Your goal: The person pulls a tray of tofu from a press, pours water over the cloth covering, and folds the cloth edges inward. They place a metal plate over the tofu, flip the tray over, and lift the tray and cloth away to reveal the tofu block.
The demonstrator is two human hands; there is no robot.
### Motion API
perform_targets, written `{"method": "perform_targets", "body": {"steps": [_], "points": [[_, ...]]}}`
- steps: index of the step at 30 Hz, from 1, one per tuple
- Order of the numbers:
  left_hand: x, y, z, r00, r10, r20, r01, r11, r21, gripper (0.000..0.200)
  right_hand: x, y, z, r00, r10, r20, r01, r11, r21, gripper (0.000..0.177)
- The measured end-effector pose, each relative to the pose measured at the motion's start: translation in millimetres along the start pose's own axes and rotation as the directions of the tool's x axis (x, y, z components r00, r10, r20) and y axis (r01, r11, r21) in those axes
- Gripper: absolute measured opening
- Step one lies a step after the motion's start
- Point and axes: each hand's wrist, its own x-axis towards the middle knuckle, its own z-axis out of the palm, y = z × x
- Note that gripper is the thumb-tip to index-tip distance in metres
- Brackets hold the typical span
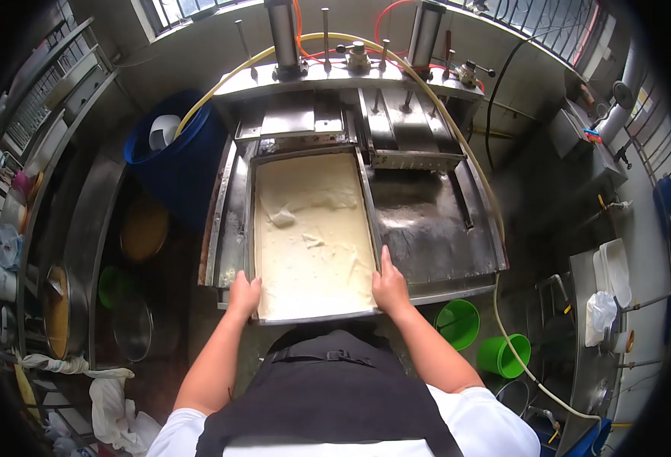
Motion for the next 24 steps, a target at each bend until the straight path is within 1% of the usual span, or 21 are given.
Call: {"method": "perform_targets", "body": {"steps": [1,3,4,6,9,11,14,15,17,18,19,20,22,23,24], "points": [[-7,5,-4,1.0,0.002,-0.009,-0.003,0.999,-0.033,0.049,-5,-1,2,1.0,0.004,-0.023,-0.003,1.0,0.011,0.073],[-11,7,-7,1.0,0.005,-0.006,-0.005,0.999,-0.049,0.048,-10,-4,2,0.998,-0.008,-0.069,0.009,1.0,0.026,0.073],[-10,7,-7,1.0,0.009,0.0,-0.009,0.998,-0.056,0.047,-8,-6,0,0.998,-0.015,-0.066,0.016,1.0,0.015,0.073],[-6,7,-9,1.0,-0.007,0.026,0.009,0.997,-0.072,0.05,-5,-12,-6,0.997,0.075,-0.009,-0.074,0.997,0.032,0.072],[-4,4,-7,0.999,0.017,0.037,-0.013,0.993,-0.116,0.054,-5,-15,-5,0.997,0.076,-0.026,-0.075,0.997,0.029,0.071],[-5,-1,-2,1.0,0.028,-0.013,-0.03,0.985,-0.172,0.059,-4,-12,-1,0.996,0.074,-0.045,-0.073,0.997,0.026,0.072],[-3,-1,-4,0.999,0.009,0.039,0.0,0.976,-0.218,0.061,-5,-12,0,0.994,0.082,-0.067,-0.08,0.996,0.038,0.073],[-2,-4,-1,0.999,0.003,0.045,0.006,0.976,-0.217,0.061,-5,-13,0,0.994,0.086,-0.074,-0.082,0.995,0.053,0.072],[1,-12,5,0.998,0.062,-0.014,-0.063,0.97,-0.237,0.064,-5,-17,-1,0.994,0.08,-0.073,-0.076,0.996,0.052,0.072],[1,-11,3,0.999,0.051,-0.013,-0.052,0.97,-0.236,0.064,-5,-18,-1,0.994,0.073,-0.082,-0.069,0.996,0.053,0.072],[3,-6,-3,0.999,0.033,0.032,-0.026,0.976,-0.215,0.065,-4,-17,2,0.994,0.04,-0.1,-0.035,0.998,0.055,0.073],[6,-4,-7,0.997,0.016,0.078,-0.001,0.981,-0.193,0.066,-5,-17,5,0.995,0.041,-0.092,-0.036,0.998,0.056,0.073],[18,-5,-11,0.996,0.006,0.092,0.009,0.986,-0.166,0.065,-2,-24,5,0.995,0.069,-0.073,-0.069,0.998,0.0,0.074],[25,-8,-12,0.996,0.039,0.078,-0.025,0.985,-0.169,0.064,-1,-30,4,0.994,0.106,-0.04,-0.106,0.994,0.01,0.075],[34,-10,-13,0.995,0.074,0.062,-0.062,0.983,-0.173,0.063,1,-34,7,0.993,0.108,-0.037,-0.108,0.994,0.008,0.075]]}}
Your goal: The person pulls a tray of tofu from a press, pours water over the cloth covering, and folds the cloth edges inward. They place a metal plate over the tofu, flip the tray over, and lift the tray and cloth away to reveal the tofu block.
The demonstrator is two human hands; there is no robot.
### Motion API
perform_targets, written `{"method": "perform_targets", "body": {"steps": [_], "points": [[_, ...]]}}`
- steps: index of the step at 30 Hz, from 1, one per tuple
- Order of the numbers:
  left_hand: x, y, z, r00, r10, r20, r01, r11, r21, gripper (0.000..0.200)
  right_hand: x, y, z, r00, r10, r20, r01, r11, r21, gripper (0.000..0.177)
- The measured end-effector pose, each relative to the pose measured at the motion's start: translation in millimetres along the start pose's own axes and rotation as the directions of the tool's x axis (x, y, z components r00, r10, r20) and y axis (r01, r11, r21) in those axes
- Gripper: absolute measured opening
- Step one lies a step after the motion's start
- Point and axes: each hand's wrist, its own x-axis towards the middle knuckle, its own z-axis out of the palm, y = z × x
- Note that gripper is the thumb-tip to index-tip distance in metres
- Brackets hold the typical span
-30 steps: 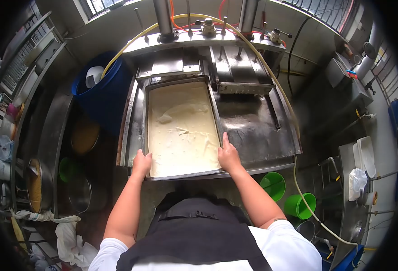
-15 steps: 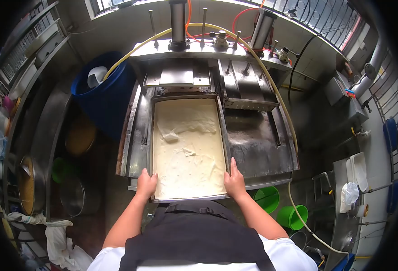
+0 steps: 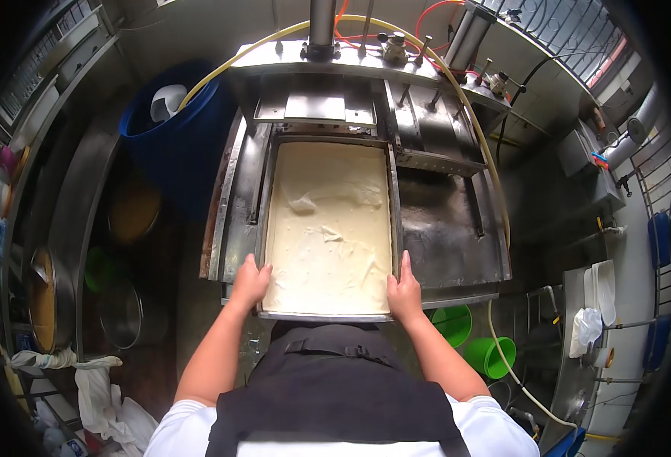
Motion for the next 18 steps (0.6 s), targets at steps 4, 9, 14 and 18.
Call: {"method": "perform_targets", "body": {"steps": [4,9,14,18], "points": [[25,2,-12,0.999,0.048,0.008,-0.048,0.998,0.041,0.062,4,-9,8,0.999,0.041,-0.011,-0.041,0.998,0.057,0.075],[18,14,-21,0.998,-0.007,0.058,0.004,0.998,0.06,0.06,3,-6,12,0.999,0.027,-0.033,-0.024,0.996,0.088,0.075],[-2,-5,-6,1.0,0.015,-0.018,-0.013,0.998,0.064,0.061,-11,4,11,0.993,-0.08,-0.093,0.077,0.997,-0.027,0.073],[-33,-9,-11,0.994,-0.09,0.059,0.092,0.995,-0.034,0.064,-32,8,13,0.994,-0.091,-0.066,0.088,0.995,-0.051,0.074]]}}
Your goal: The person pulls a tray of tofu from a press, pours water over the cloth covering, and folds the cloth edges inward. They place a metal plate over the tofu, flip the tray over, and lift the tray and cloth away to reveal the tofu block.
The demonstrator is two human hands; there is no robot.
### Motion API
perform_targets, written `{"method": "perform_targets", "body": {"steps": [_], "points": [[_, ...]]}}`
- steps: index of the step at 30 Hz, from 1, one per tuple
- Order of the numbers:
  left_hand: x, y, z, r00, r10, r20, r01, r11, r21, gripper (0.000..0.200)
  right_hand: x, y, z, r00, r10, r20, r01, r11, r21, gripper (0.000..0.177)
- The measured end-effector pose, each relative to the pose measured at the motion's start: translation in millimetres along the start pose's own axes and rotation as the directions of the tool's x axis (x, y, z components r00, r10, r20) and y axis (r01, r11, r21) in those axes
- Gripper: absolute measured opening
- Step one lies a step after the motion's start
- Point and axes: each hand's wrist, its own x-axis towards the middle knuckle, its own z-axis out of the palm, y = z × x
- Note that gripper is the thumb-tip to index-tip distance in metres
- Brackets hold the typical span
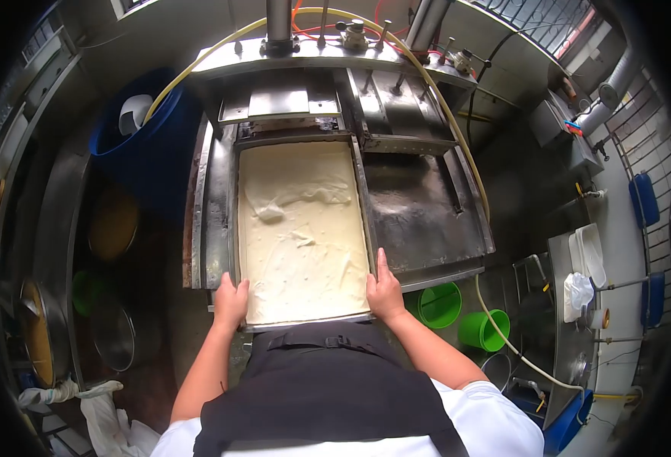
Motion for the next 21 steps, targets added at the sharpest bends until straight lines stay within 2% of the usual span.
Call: {"method": "perform_targets", "body": {"steps": [6,8,11,18,21], "points": [[-3,-7,7,0.996,0.023,-0.092,-0.03,0.997,-0.076,0.066,11,-8,-7,0.994,0.073,0.077,-0.071,0.997,-0.032,0.074],[-1,-2,4,0.994,0.015,-0.108,-0.021,0.998,-0.057,0.067,13,-4,-1,0.999,0.02,0.033,-0.02,1.0,-0.005,0.073],[5,-3,2,0.996,0.018,-0.085,-0.019,1.0,-0.013,0.066,16,-6,0,0.997,0.063,0.045,-0.063,0.998,0.005,0.074],[5,7,-8,0.998,0.022,-0.064,-0.022,1.0,-0.009,0.062,17,-9,0,1.0,0.005,0.006,-0.005,0.999,0.044,0.073],[13,5,-11,0.999,0.026,-0.021,-0.025,0.999,0.044,0.059,18,-17,-4,0.998,0.051,0.044,-0.053,0.998,0.035,0.072]]}}
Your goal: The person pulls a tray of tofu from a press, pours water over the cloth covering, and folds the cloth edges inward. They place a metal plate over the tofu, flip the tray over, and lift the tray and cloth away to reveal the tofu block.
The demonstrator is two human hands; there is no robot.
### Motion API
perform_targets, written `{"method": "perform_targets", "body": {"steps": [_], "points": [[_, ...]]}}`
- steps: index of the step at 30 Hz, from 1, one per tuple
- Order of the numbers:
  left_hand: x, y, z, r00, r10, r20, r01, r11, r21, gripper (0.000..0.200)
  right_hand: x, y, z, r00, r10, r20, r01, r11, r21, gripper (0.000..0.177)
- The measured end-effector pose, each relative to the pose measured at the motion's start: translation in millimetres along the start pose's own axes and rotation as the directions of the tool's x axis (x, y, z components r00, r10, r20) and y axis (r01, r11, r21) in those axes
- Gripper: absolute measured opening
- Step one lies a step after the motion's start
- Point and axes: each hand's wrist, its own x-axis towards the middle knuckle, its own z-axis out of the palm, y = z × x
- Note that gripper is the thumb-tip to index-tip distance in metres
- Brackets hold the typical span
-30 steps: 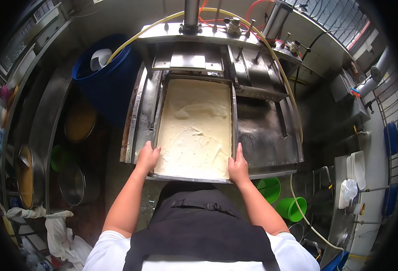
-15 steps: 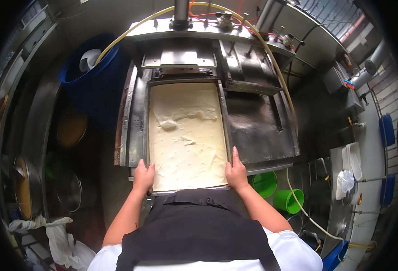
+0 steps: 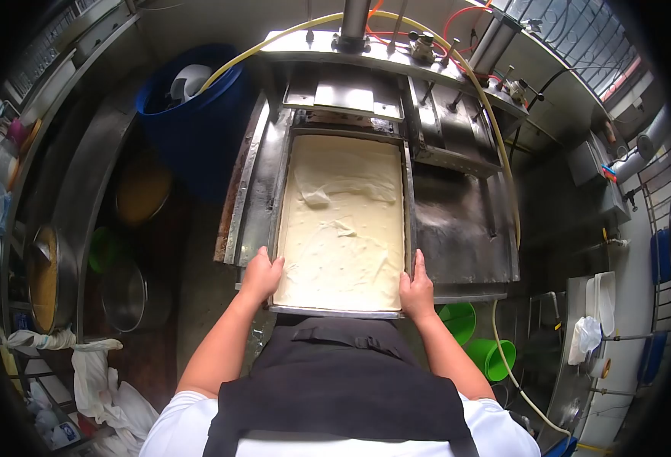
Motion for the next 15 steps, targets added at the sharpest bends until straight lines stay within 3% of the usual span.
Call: {"method": "perform_targets", "body": {"steps": [5,7,9,10,13,15], "points": [[4,4,-7,0.999,0.031,-0.011,-0.03,0.999,0.038,0.057,1,-10,-5,0.992,0.11,0.068,-0.11,0.994,0.0,0.073],[-3,4,-8,0.998,0.039,-0.039,-0.036,0.996,0.087,0.05,-4,7,2,0.999,-0.014,0.037,0.013,0.999,0.038,0.076],[-28,10,-12,1.0,0.016,-0.009,-0.015,0.989,0.148,0.051,-10,17,5,0.991,-0.136,-0.006,0.136,0.99,-0.038,0.077],[-40,7,-10,1.0,-0.005,-0.023,0.009,0.986,0.165,0.043,-11,13,5,0.988,-0.155,-0.005,0.155,0.987,-0.03,0.077],[-44,10,-8,0.996,-0.084,-0.012,0.085,0.981,0.173,0.039,-12,-2,1,0.999,-0.003,0.054,0.006,0.998,-0.056,0.075],[-32,14,-3,0.997,-0.067,-0.049,0.073,0.986,0.147,0.036,2,18,15,0.981,-0.184,-0.06,0.183,0.983,-0.019,0.074]]}}
